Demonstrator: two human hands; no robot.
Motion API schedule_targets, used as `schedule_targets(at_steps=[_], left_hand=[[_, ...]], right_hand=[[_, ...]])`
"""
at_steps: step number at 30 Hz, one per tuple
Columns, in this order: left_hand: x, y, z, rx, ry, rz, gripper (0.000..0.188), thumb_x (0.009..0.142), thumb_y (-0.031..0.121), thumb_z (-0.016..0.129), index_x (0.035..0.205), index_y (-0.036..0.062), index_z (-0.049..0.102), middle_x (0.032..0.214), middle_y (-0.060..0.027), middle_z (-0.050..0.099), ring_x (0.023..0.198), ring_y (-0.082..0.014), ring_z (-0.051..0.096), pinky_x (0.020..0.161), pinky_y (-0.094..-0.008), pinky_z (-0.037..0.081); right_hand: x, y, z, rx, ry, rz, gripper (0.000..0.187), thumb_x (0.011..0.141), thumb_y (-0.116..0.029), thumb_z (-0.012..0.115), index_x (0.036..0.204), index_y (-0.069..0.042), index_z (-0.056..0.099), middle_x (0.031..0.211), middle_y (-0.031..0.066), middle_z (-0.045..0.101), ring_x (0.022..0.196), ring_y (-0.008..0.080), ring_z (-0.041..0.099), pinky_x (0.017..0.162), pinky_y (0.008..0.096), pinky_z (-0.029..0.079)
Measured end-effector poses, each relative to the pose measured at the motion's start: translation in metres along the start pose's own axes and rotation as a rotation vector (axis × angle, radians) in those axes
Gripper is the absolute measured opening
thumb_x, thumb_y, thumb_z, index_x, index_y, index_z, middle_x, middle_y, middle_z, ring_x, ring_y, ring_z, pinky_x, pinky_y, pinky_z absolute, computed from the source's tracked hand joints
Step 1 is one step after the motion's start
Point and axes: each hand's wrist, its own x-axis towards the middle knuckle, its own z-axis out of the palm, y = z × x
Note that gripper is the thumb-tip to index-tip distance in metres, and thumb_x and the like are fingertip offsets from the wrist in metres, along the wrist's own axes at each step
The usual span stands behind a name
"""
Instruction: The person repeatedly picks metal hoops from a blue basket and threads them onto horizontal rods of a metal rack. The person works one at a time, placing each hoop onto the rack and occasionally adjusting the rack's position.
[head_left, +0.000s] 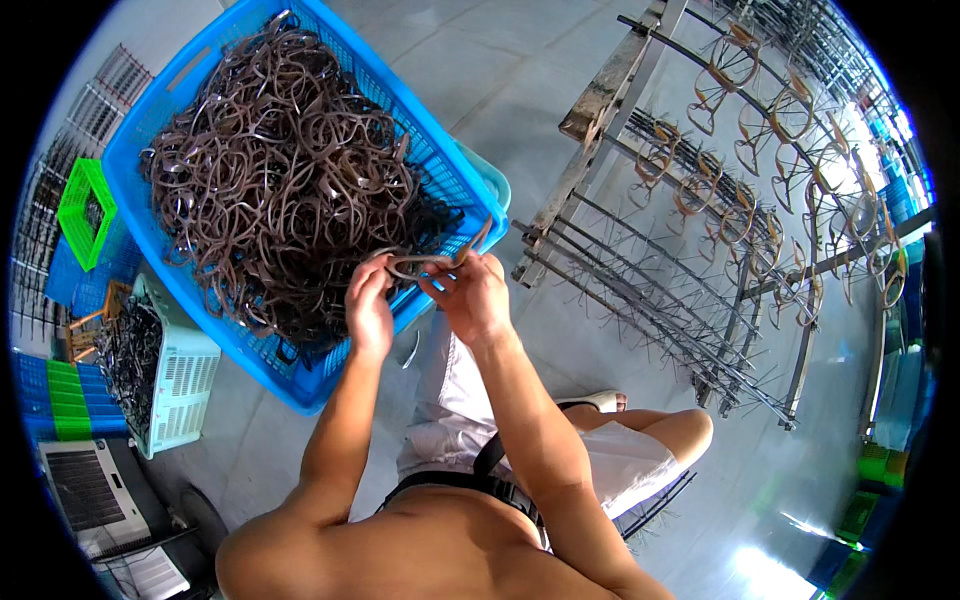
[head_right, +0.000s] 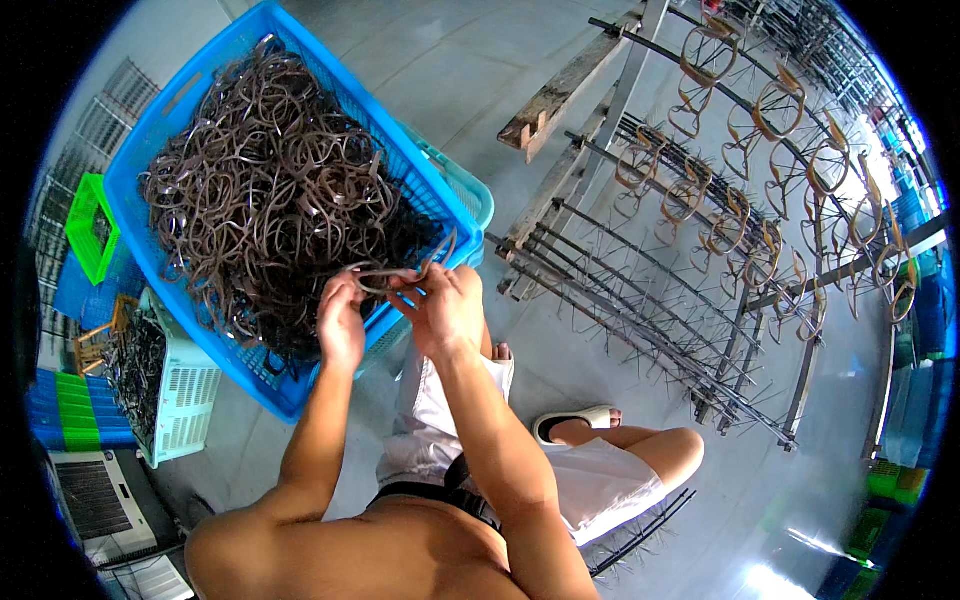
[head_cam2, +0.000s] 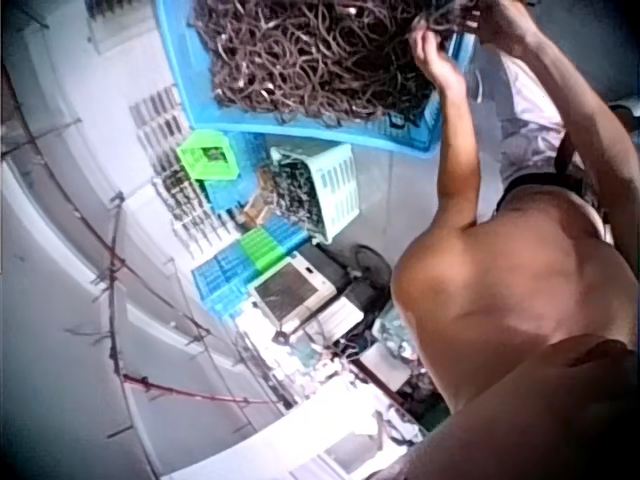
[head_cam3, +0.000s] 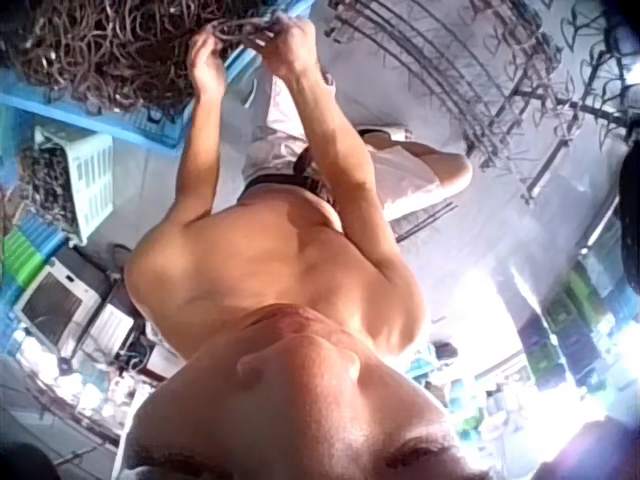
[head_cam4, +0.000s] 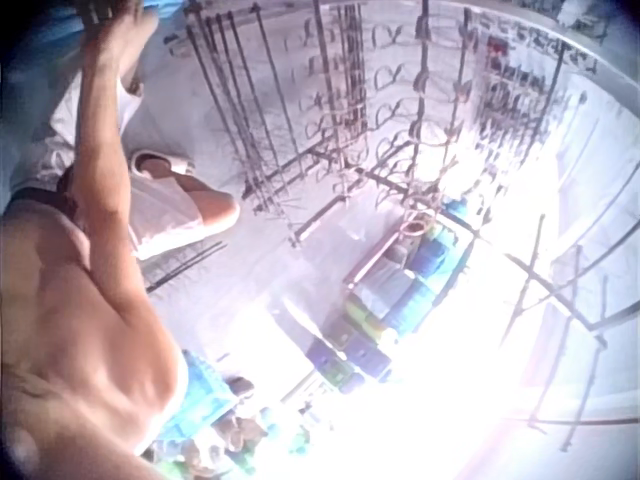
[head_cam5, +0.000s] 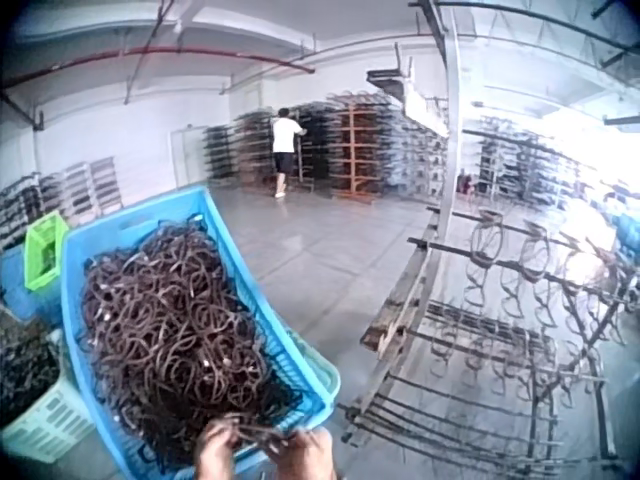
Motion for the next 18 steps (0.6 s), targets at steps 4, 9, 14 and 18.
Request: schedule_targets(at_steps=[4,9,14,18], left_hand=[[0.007,0.017,0.01,0.076,0.309,0.115,0.024,0.09,0.014,0.054,0.112,0.0063,0.058,0.094,-0.0001,0.059,0.066,-0.006,0.044,0.059,-0.0218,0.037],[0.025,0.06,0.032,0.248,0.277,0.456,0.033,0.094,0.013,0.048,0.126,0.0043,0.045,0.084,-0.0055,0.06,0.055,-0.0042,0.041,0.046,-0.018,0.031],[0.03,0.072,0.074,0.151,0.163,0.25,0.035,0.091,0.009,0.049,0.126,0.0025,0.046,0.113,-0.0203,0.062,0.057,-0.0079,0.046,0.047,-0.0168,0.032],[0.061,0.086,0.032,-0.081,-0.046,0.169,0.041,0.09,0.01,0.048,0.129,-0.0013,0.043,0.061,0.0008,0.036,0.05,-0.0065,0.031,0.042,-0.0206,0.025]], right_hand=[[-0.026,-0.04,-0.004,-0.168,0.076,-0.2,0.03,0.099,-0.034,0.04,0.107,-0.006,0.049,0.071,0.0032,0.047,0.055,0.0168,0.053,0.052,0.0311,0.05],[-0.11,-0.092,-0.069,-0.128,0.05,-0.072,0.048,0.097,-0.047,0.036,0.112,-0.004,0.052,0.062,-0.0032,0.037,0.048,0.0078,0.032,0.047,0.0229,0.031],[-0.205,-0.126,-0.132,-0.246,0.058,-0.079,0.029,0.092,-0.01,0.05,0.119,0.0,0.049,0.074,0.0002,0.044,0.063,0.0102,0.04,0.056,0.0221,0.034],[-0.289,-0.168,-0.175,-0.798,0.111,-0.506,0.023,0.088,-0.005,0.055,0.106,0.009,0.056,0.088,0.0099,0.057,0.079,0.0203,0.06,0.072,0.0314,0.049]])
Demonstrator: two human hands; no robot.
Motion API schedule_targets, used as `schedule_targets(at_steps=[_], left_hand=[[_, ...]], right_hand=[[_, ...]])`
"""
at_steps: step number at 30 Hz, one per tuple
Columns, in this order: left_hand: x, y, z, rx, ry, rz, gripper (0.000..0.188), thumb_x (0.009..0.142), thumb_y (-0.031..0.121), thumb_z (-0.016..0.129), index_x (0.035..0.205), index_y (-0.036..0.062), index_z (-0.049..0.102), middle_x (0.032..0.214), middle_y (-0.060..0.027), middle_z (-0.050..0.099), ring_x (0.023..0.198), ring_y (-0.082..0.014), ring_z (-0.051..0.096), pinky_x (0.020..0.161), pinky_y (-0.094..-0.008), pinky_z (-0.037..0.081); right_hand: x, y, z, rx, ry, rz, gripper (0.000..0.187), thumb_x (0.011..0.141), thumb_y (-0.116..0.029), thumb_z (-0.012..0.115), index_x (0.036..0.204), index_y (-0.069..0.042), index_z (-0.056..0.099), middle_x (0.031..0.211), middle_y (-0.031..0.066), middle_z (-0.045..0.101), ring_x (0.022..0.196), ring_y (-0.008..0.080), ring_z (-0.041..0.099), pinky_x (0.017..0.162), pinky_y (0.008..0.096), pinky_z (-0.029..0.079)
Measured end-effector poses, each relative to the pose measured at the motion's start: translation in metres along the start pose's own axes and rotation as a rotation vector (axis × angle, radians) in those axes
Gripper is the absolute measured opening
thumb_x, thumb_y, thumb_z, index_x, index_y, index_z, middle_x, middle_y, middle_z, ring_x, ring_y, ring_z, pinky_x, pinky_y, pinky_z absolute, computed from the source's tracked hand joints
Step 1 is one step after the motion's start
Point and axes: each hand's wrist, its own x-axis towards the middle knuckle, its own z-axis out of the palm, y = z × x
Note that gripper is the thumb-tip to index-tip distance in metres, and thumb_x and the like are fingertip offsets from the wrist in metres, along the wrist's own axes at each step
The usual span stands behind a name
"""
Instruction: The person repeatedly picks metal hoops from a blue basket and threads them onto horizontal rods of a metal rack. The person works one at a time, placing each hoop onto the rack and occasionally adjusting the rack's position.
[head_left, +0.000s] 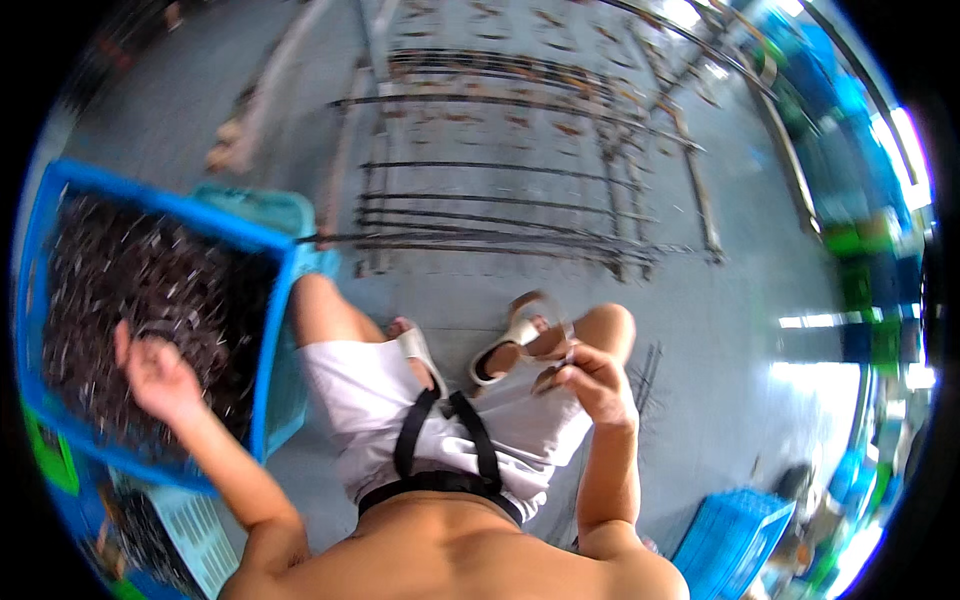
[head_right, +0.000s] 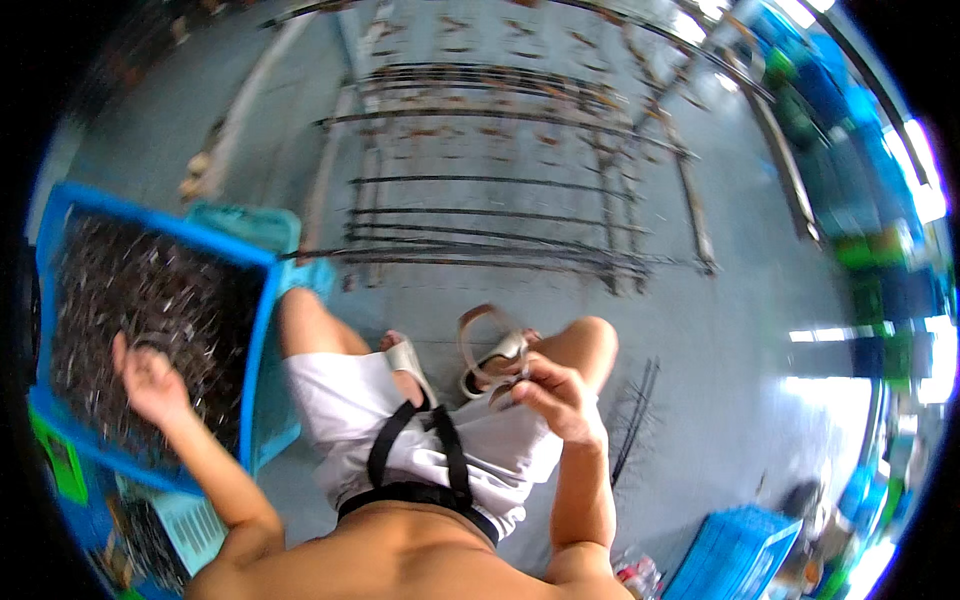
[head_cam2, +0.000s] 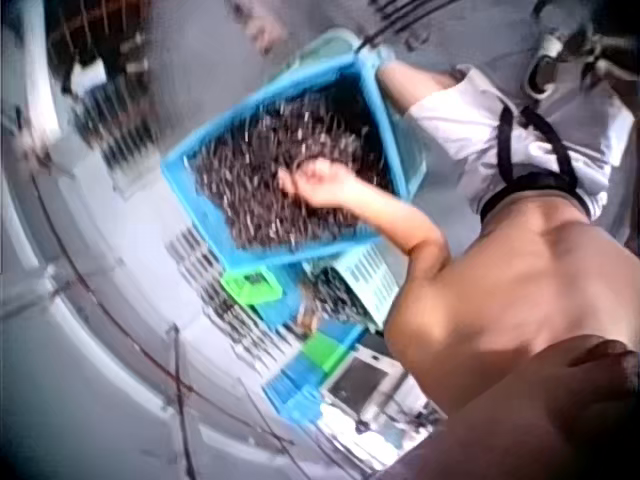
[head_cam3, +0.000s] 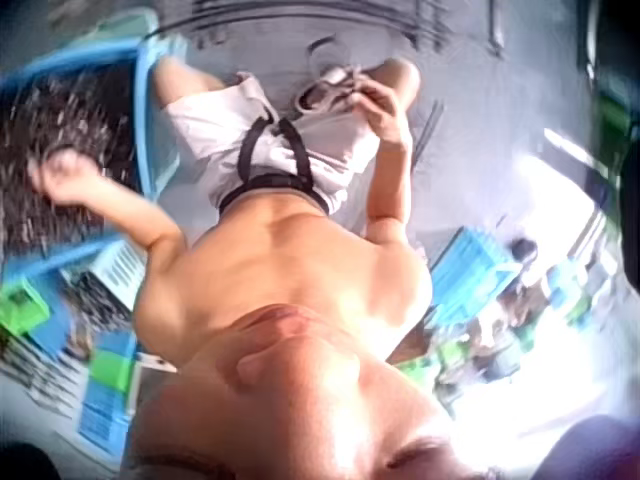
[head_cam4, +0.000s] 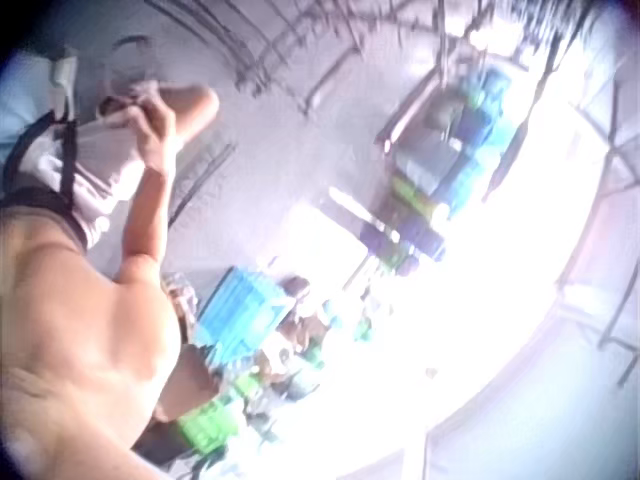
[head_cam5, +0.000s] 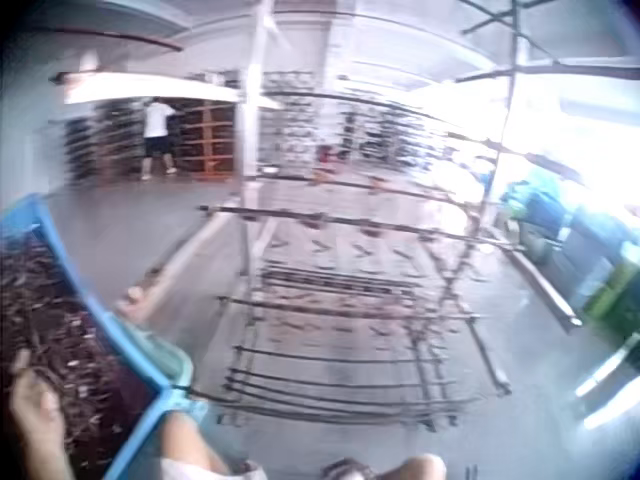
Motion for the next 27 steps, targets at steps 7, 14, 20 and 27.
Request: schedule_targets(at_steps=[7,14,20,27], left_hand=[[0.048,-0.008,0.004,0.583,0.083,-0.072,0.038,0.093,0.013,0.048,0.129,0.002,0.044,0.081,-0.0027,0.054,0.053,-0.004,0.038,0.045,-0.0177,0.028],[0.116,-0.021,-0.083,1.625,-0.481,0.159,0.038,0.087,0.01,0.046,0.124,0.0006,0.048,0.119,-0.0195,0.055,0.106,-0.0311,0.055,0.093,-0.0369,0.039],[0.079,-0.019,-0.048,1.829,-0.388,0.155,0.037,0.085,0.004,0.046,0.122,0.0029,0.051,0.108,-0.0204,0.059,0.096,-0.0317,0.058,0.086,-0.037,0.044],[0.049,-0.049,0.016,0.561,0.25,-0.132,0.032,0.091,0.007,0.045,0.121,0.0031,0.052,0.08,-0.0022,0.053,0.064,-0.0117,0.046,0.061,-0.0244,0.041]], right_hand=[[-0.026,-0.049,-0.118,0.191,0.82,-0.45,0.028,0.098,-0.027,0.042,0.114,-0.004,0.049,0.077,0.0057,0.053,0.07,0.0195,0.058,0.065,0.0361,0.051],[0.021,-0.032,-0.23,0.236,1.17,-0.387,0.027,0.096,-0.031,0.049,0.104,-0.007,0.059,0.057,-0.0036,0.037,0.042,0.0061,0.035,0.038,0.0223,0.03],[0.038,-0.03,-0.253,0.252,1.051,-0.379,0.016,0.096,-0.019,0.048,0.093,-0.006,0.058,0.061,-0.004,0.039,0.043,0.0054,0.032,0.039,0.0223,0.03],[0.047,-0.036,-0.253,0.389,1.241,-0.404,0.018,0.096,-0.02,0.047,0.1,-0.006,0.056,0.064,-0.0032,0.042,0.047,0.0067,0.037,0.041,0.0232,0.033]])
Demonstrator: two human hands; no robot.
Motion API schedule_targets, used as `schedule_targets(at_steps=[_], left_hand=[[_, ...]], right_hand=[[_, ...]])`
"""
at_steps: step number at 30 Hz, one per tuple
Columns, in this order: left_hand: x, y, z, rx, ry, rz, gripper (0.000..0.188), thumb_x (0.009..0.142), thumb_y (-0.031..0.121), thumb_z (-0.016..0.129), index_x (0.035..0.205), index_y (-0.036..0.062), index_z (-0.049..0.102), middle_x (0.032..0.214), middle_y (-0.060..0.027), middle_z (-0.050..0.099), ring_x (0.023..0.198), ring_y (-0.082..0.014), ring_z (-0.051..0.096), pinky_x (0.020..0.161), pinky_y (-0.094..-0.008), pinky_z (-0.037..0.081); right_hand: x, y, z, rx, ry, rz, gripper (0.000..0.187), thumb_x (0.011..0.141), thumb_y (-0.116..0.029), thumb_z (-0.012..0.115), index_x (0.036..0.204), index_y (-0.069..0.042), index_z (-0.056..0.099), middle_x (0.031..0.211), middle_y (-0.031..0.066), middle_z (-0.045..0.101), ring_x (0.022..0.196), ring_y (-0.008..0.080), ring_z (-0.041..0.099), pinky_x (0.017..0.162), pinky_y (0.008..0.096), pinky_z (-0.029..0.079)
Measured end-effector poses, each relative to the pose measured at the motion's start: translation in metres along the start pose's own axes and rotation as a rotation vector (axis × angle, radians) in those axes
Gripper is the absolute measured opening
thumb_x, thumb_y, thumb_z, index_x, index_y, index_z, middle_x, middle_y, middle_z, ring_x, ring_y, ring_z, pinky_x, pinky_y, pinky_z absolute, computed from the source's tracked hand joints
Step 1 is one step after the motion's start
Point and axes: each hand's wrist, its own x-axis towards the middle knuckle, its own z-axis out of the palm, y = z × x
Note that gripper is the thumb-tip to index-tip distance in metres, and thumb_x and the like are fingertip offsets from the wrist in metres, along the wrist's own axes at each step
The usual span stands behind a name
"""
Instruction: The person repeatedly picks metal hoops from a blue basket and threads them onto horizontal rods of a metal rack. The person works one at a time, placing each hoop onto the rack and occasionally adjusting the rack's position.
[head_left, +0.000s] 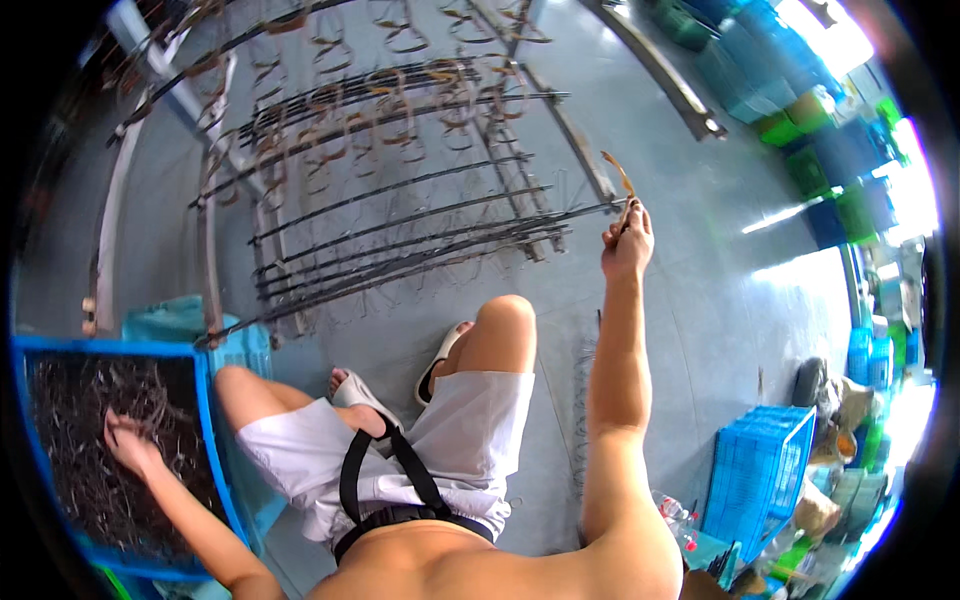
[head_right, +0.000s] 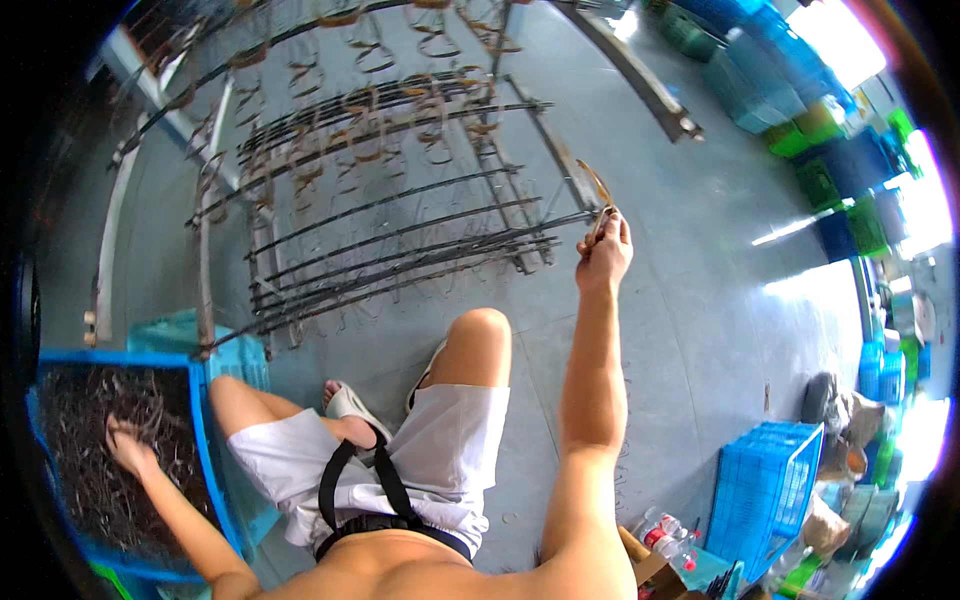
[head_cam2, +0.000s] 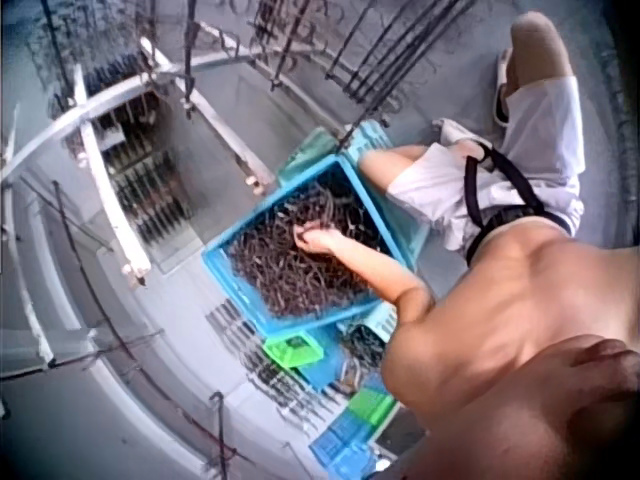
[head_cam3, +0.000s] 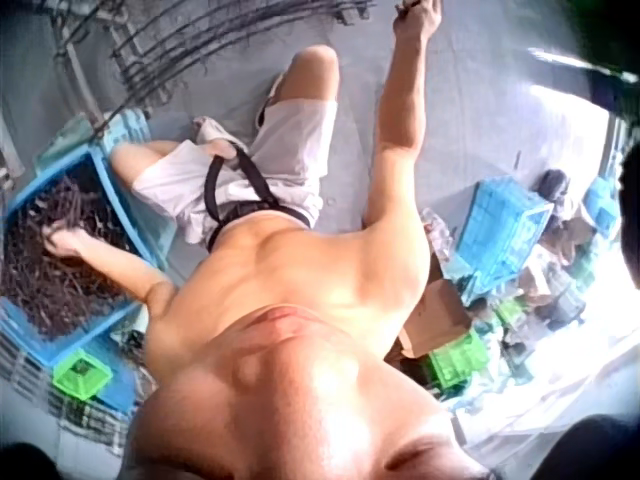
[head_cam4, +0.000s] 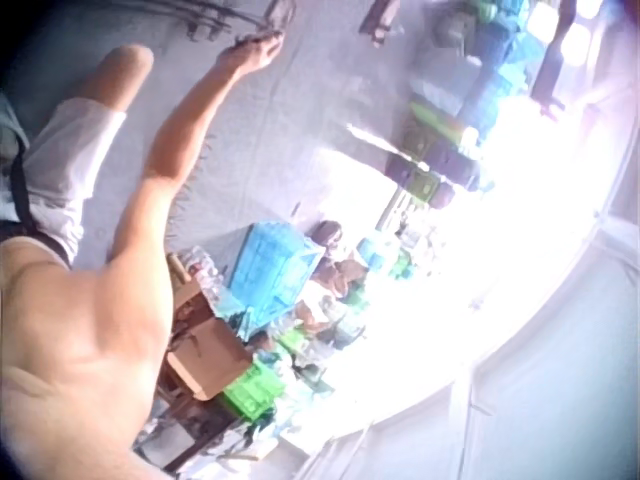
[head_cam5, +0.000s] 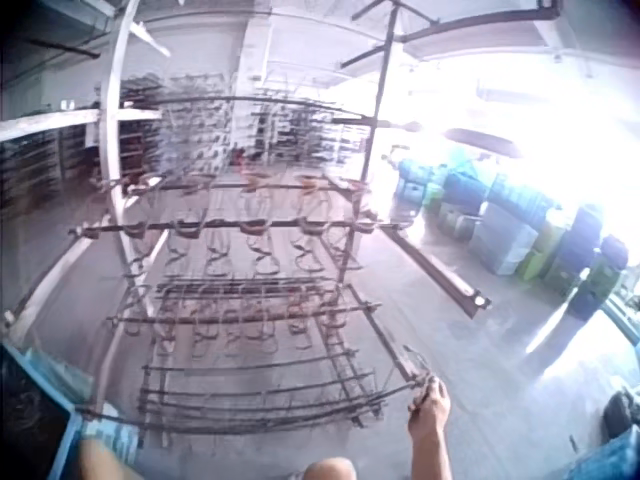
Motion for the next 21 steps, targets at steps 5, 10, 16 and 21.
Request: schedule_targets(at_steps=[5,10,16,21], left_hand=[[0.027,-0.001,-0.019,-0.499,-0.125,-0.376,0.039,0.09,0.031,0.052,0.107,-0.0045,0.054,0.098,-0.0149,0.058,0.09,-0.0295,0.055,0.092,-0.0491,0.038],[-0.014,0.002,0.011,-0.916,-0.372,-0.526,0.055,0.088,0.051,0.046,0.095,-0.0017,0.061,0.098,-0.0162,0.062,0.098,-0.0302,0.055,0.101,-0.0526,0.031],[-0.055,-0.006,0.024,-1.229,-0.712,-0.537,0.065,0.08,0.051,0.059,0.123,0.0024,0.054,0.121,-0.0153,0.057,0.115,-0.0317,0.049,0.095,-0.044,0.04],[-0.117,-0.009,0.073,-1.356,-1.189,-0.643,0.066,0.091,0.056,0.041,0.141,0.0119,0.035,0.145,-0.0183,0.031,0.131,-0.0382,0.032,0.09,-0.0448,0.041]], right_hand=[[-0.007,0.005,-0.002,-0.231,-0.225,-0.053,0.018,0.093,-0.021,0.052,0.093,-0.006,0.061,0.057,-0.0056,0.042,0.042,0.0045,0.035,0.037,0.02,0.029],[0.02,0.007,-0.028,0.085,-0.388,0.135,0.024,0.094,-0.015,0.044,0.108,-0.001,0.056,0.059,-0.0044,0.03,0.044,0.0049,0.025,0.034,0.0195,0.02],[0.011,0.001,-0.012,-0.008,-0.355,0.105,0.025,0.095,-0.015,0.042,0.108,0.0,0.055,0.067,-0.002,0.039,0.047,0.0058,0.029,0.038,0.0199,0.026],[0.007,0.004,-0.016,0.038,-0.254,0.08,0.027,0.094,-0.014,0.043,0.111,0.002,0.055,0.065,-0.001,0.038,0.048,0.0077,0.029,0.038,0.0215,0.025]])
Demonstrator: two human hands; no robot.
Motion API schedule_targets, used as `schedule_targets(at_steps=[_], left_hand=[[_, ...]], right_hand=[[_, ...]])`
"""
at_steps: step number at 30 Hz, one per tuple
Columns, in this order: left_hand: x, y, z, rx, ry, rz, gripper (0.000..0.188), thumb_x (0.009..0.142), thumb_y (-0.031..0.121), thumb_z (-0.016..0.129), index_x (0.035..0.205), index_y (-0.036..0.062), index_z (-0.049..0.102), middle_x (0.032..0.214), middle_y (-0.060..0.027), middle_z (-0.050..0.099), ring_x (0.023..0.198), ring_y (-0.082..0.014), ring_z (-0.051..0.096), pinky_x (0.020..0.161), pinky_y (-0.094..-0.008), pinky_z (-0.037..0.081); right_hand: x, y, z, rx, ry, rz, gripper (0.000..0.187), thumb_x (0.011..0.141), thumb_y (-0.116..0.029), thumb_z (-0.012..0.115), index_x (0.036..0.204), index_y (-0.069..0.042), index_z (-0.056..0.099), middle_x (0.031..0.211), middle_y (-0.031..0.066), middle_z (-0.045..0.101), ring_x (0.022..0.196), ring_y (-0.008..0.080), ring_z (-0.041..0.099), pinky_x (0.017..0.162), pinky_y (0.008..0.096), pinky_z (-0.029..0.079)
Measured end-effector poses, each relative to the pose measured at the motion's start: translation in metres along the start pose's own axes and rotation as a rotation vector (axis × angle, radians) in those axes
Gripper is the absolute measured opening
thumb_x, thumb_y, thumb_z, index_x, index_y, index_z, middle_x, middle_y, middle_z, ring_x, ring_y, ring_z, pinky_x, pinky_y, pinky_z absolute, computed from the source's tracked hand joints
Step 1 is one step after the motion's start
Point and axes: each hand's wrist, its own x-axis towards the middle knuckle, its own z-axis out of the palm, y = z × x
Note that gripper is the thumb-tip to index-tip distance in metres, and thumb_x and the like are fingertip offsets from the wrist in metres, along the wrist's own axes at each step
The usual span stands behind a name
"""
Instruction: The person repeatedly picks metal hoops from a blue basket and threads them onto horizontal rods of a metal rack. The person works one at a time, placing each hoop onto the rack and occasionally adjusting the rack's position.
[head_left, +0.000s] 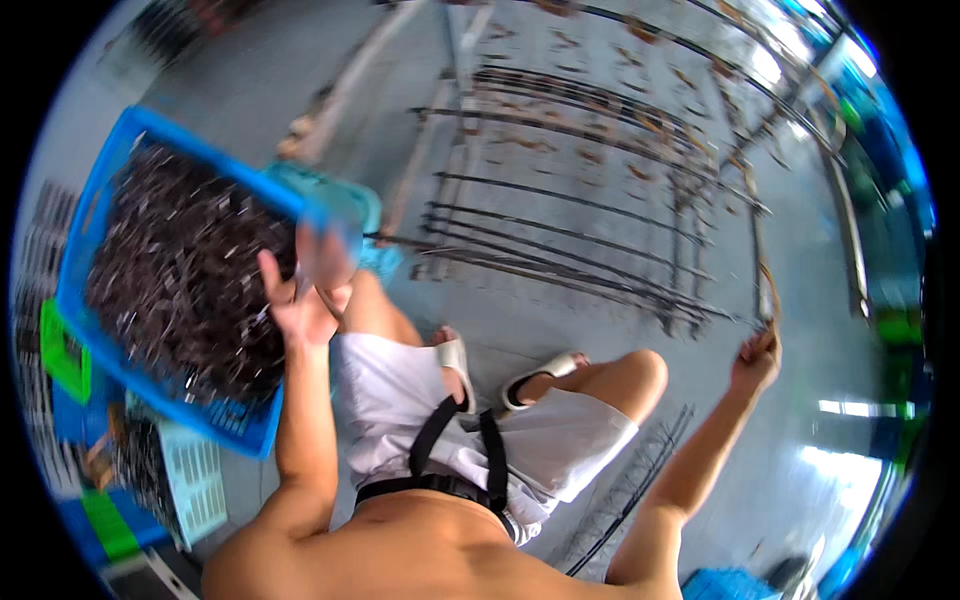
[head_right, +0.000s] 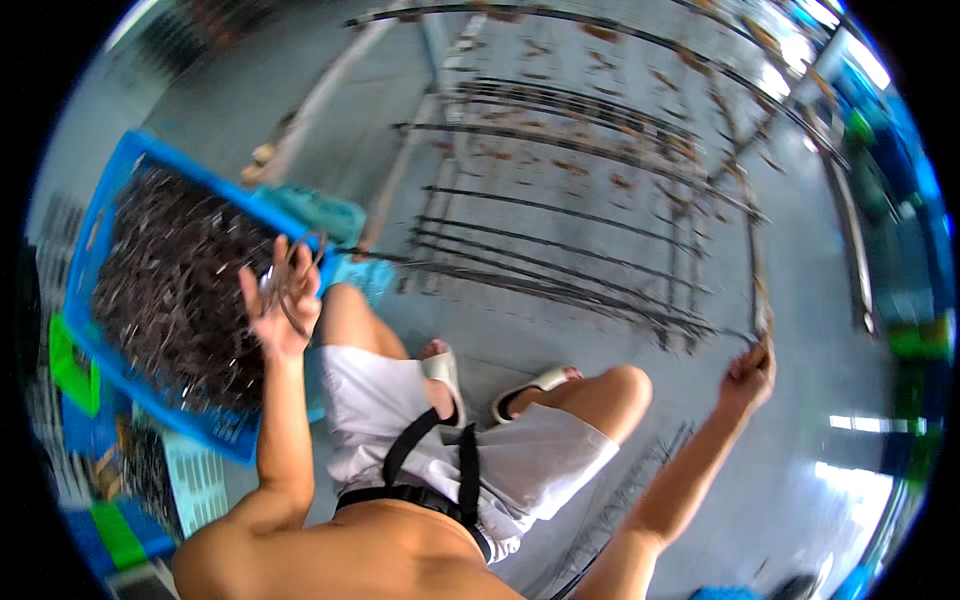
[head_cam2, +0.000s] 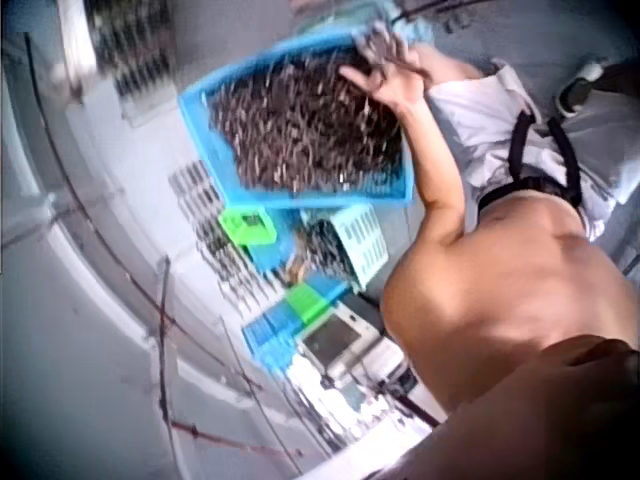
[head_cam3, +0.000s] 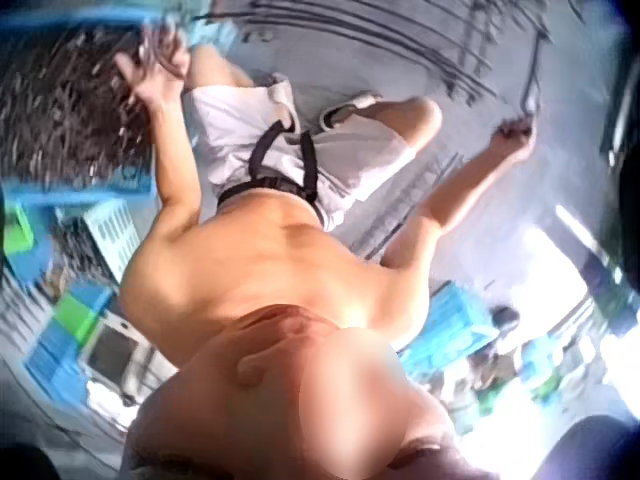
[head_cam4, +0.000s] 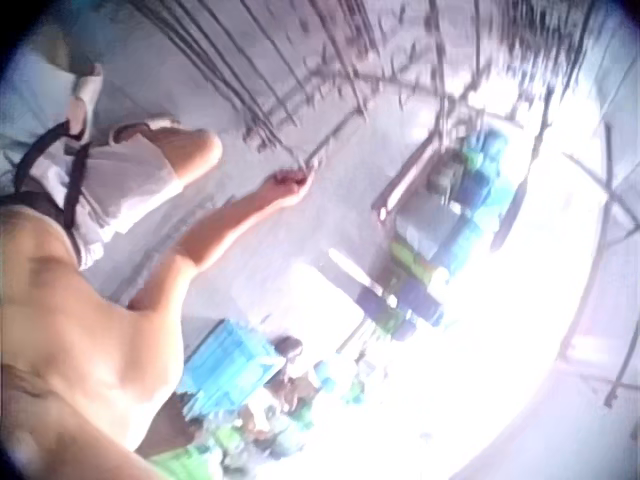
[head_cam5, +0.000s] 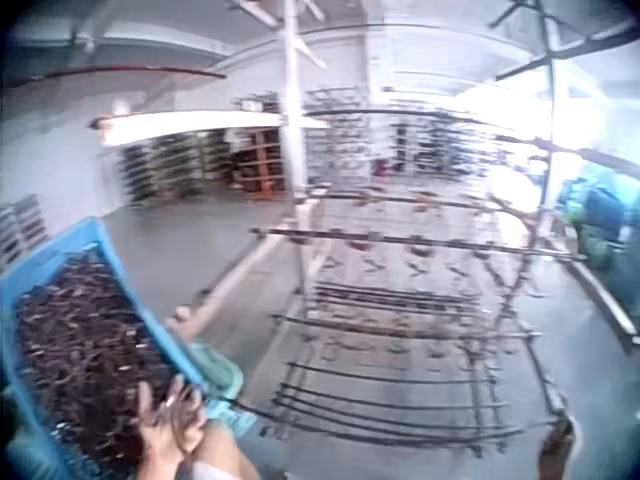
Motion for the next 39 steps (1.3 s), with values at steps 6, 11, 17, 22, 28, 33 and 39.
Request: schedule_targets(at_steps=[6,11,17,22,28,33,39], left_hand=[[0.013,-0.029,-0.017,0.239,0.168,-0.307,0.063,0.094,0.054,0.037,0.138,0.0087,0.037,0.077,-0.0136,0.049,0.062,-0.0227,0.049,0.05,-0.0307,0.047],[0.022,-0.049,-0.001,1.197,0.585,-0.428,0.056,0.087,0.025,0.058,0.133,0.0002,0.037,0.052,-0.0021,0.049,0.039,-0.0091,0.043,0.037,-0.0207,0.034],[0.05,-0.111,-0.006,1.421,0.621,-0.196,0.048,0.092,0.025,0.052,0.135,0.0046,0.042,0.053,0.0023,0.042,0.044,-0.0057,0.039,0.042,-0.0203,0.032],[0.049,-0.118,-0.01,1.17,0.884,-0.107,0.035,0.092,0.029,0.053,0.121,0.0109,0.059,0.054,0.0043,0.039,0.043,-0.005,0.038,0.039,-0.0186,0.034],[0.044,-0.122,-0.014,1.296,0.916,-0.11,0.037,0.094,0.033,0.052,0.122,0.0106,0.057,0.055,0.004,0.043,0.041,-0.0049,0.042,0.038,-0.0188,0.034],[0.043,-0.126,-0.015,1.327,0.831,-0.028,0.037,0.095,0.036,0.049,0.112,0.0047,0.058,0.053,0.0015,0.045,0.041,-0.0068,0.043,0.033,-0.0206,0.029],[0.048,-0.139,-0.008,1.408,0.914,-0.032,0.044,0.096,0.037,0.045,0.127,0.0054,0.052,0.055,0.0025,0.044,0.042,-0.0069,0.042,0.031,-0.0197,0.028]], right_hand=[[-0.015,-0.003,0.009,0.073,-0.043,0.024,0.024,0.094,-0.017,0.04,0.103,-0.001,0.056,0.06,-0.0003,0.038,0.046,0.0097,0.031,0.039,0.023,0.026],[-0.032,0.01,0.024,-0.154,0.079,-0.159,0.019,0.095,-0.017,0.048,0.1,-0.003,0.059,0.062,-0.0022,0.044,0.045,0.0076,0.037,0.039,0.0231,0.03],[-0.042,0.015,0.039,-0.141,0.19,-0.232,0.018,0.096,-0.016,0.047,0.103,-0.005,0.059,0.062,-0.0037,0.043,0.044,0.0039,0.032,0.036,0.0193,0.024],[-0.039,0.013,0.035,-0.051,0.14,-0.199,0.019,0.095,-0.015,0.047,0.103,-0.004,0.06,0.062,-0.0031,0.043,0.044,0.0037,0.031,0.036,0.0189,0.024],[-0.035,0.01,0.043,-0.035,0.136,-0.157,0.019,0.096,-0.015,0.047,0.102,-0.003,0.06,0.062,-0.0028,0.043,0.043,0.0038,0.031,0.036,0.019,0.024],[-0.034,0.009,0.041,-0.025,0.075,-0.153,0.021,0.095,-0.014,0.046,0.103,0.001,0.059,0.06,-0.0022,0.044,0.043,0.0042,0.033,0.036,0.0204,0.026],[-0.037,0.011,0.036,-0.088,0.019,-0.199,0.023,0.095,-0.015,0.047,0.105,0.002,0.059,0.06,-0.003,0.043,0.045,0.0036,0.033,0.038,0.0209,0.026]])
